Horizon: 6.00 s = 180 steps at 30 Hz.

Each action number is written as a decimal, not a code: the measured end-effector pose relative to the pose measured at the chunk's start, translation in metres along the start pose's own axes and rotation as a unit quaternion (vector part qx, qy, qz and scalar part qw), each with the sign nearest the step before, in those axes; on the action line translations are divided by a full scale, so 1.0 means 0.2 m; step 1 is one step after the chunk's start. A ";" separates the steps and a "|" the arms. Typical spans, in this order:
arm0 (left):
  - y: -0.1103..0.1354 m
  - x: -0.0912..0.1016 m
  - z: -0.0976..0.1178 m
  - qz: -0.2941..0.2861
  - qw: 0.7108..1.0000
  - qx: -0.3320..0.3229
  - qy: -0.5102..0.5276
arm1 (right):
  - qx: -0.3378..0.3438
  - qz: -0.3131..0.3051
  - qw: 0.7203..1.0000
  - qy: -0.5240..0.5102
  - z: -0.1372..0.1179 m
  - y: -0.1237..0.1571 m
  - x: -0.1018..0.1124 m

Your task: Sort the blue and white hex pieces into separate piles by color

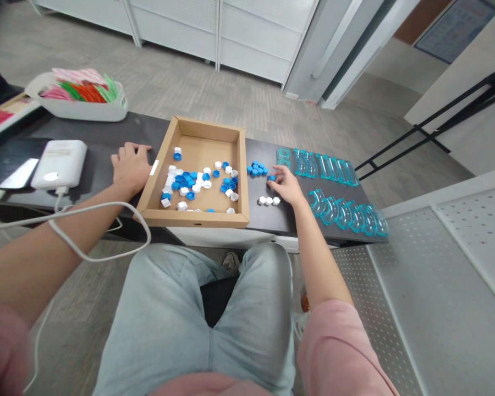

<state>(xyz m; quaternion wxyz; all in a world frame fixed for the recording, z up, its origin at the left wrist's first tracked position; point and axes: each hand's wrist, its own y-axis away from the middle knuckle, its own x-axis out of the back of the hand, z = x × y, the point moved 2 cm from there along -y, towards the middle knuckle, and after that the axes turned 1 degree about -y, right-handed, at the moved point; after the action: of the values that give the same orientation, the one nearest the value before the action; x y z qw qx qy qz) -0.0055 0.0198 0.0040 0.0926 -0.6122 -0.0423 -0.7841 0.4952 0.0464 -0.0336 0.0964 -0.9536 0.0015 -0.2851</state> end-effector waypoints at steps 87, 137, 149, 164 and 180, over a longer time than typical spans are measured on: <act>-0.01 0.01 0.00 -0.003 1.000 0.009 0.007 | 0.276 -0.173 0.937 0.127 -0.69 0.03 -0.30; -0.03 -0.01 -0.02 -0.006 1.000 0.010 0.005 | 0.130 -0.064 0.977 0.159 -0.36 0.14 -0.07; -0.02 -0.02 -0.01 0.006 1.000 0.013 -0.006 | 0.242 -0.310 0.812 0.431 -1.00 0.20 -0.46; -0.03 -0.02 -0.02 0.011 1.000 0.002 0.005 | 0.247 -0.330 0.811 0.415 -1.00 0.12 -0.54; -0.01 -0.01 0.00 0.017 1.000 0.007 0.006 | -0.001 0.099 0.994 -0.053 -0.09 0.37 0.07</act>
<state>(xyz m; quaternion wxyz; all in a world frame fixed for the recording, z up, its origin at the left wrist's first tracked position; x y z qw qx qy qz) -0.0051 0.0224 0.0022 0.1106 -0.6074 -0.0363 -0.7858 0.5010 -0.0303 -0.0243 0.1233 -0.9626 0.0914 -0.2233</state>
